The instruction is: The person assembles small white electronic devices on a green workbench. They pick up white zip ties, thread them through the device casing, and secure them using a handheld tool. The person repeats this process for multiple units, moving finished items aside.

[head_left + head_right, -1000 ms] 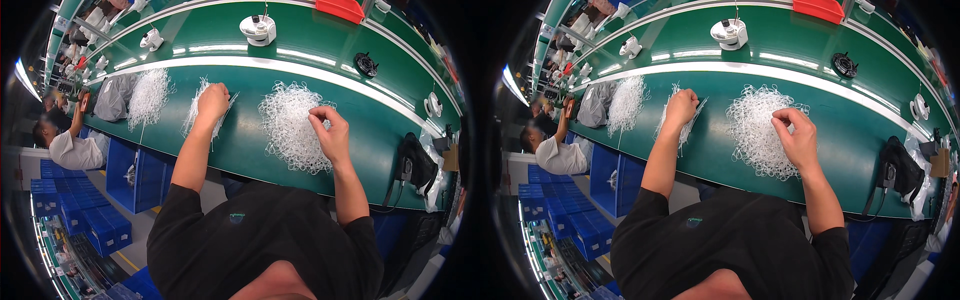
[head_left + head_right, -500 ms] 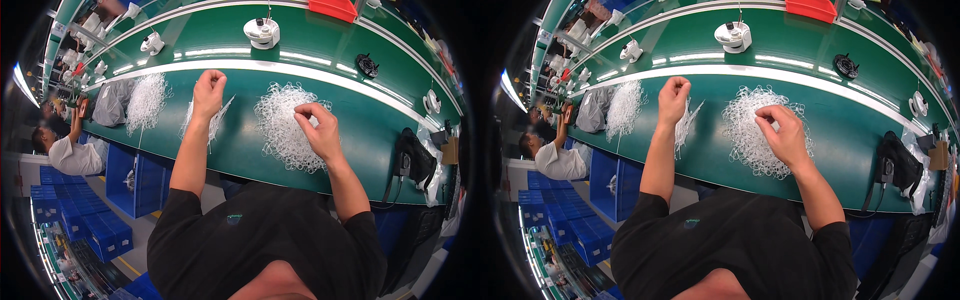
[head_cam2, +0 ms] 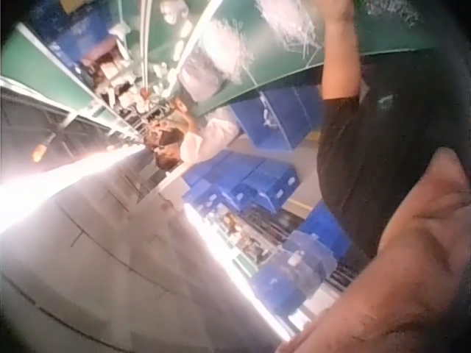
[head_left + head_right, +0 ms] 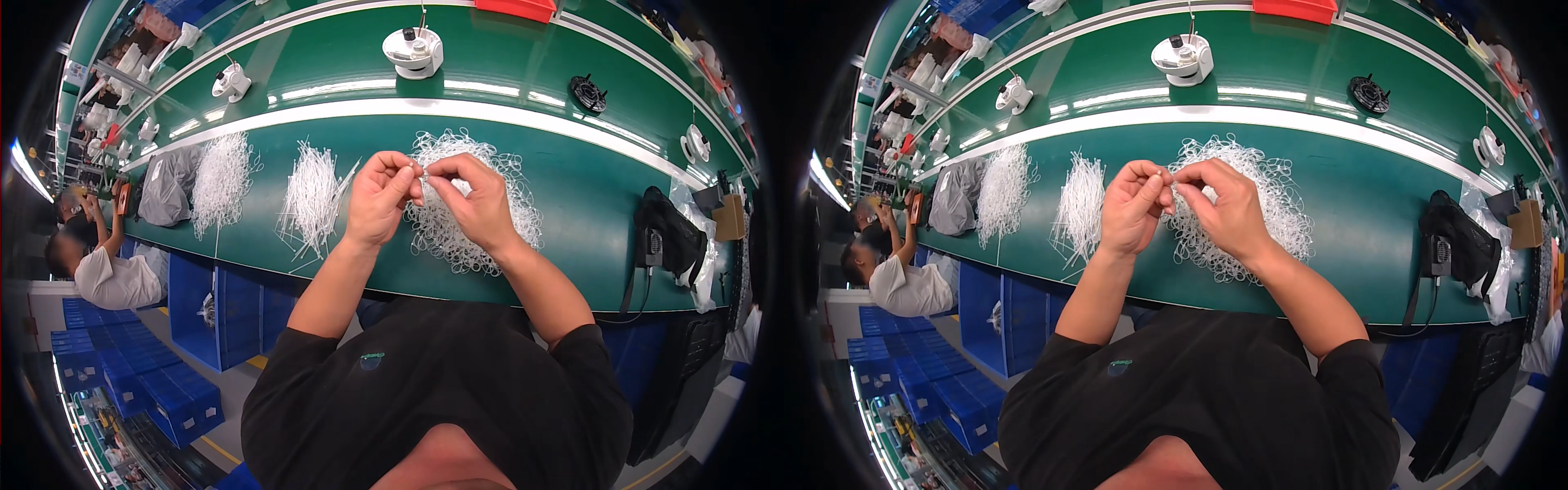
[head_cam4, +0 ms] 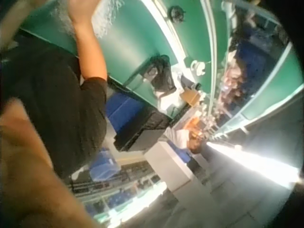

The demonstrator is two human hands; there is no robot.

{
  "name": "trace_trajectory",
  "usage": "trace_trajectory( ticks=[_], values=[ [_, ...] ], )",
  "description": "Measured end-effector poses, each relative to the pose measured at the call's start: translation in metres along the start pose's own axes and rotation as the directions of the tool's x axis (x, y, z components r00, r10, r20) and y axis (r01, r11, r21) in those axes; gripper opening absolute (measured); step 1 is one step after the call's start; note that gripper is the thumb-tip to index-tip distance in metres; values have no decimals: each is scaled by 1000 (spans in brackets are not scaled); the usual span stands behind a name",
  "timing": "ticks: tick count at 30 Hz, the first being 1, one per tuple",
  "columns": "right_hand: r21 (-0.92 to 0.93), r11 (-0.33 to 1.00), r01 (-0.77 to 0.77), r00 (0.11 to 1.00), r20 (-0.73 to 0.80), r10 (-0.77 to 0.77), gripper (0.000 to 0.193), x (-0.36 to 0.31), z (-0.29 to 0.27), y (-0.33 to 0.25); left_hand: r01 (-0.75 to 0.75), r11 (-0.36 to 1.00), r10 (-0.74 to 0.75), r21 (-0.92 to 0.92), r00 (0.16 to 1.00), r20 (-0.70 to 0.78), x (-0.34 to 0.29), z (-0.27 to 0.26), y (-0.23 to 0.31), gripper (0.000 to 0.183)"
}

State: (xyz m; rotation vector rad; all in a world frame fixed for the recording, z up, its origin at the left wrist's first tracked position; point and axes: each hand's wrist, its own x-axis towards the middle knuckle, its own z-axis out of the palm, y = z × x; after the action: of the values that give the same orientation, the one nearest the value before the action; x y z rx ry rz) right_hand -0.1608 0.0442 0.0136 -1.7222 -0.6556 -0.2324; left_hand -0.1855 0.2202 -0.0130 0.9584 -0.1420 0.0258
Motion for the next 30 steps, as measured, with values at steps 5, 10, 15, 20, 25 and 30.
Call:
trace_trajectory(
  ticks=[5,10,15,20,25,30],
  values=[
    [32,999,11,989,-150,-6,11,-1,6,-1,54,998,-53,15,998,-29,-5,2,-18,13],
    [-55,998,40,985,-164,-49,12,-2,10,5,55,998,-58,-34,995,-78,-5,5,-21,14],
    [-151,985,79,990,-106,-96,10,-4,7,6,37,999,-41,-39,994,-98,-2,3,-16,14],
    [-157,985,78,992,-84,-92,9,-3,5,4,33,999,-35,-21,997,-76,-3,1,-17,8],
    [-157,986,49,996,-70,-60,9,-4,4,5,37,998,-33,54,996,-80,-4,-1,-19,11],
    [-53,999,-10,997,-71,6,10,-3,10,5,-16,973,33,230,997,-73,-6,-3,-21,10]
  ],
)
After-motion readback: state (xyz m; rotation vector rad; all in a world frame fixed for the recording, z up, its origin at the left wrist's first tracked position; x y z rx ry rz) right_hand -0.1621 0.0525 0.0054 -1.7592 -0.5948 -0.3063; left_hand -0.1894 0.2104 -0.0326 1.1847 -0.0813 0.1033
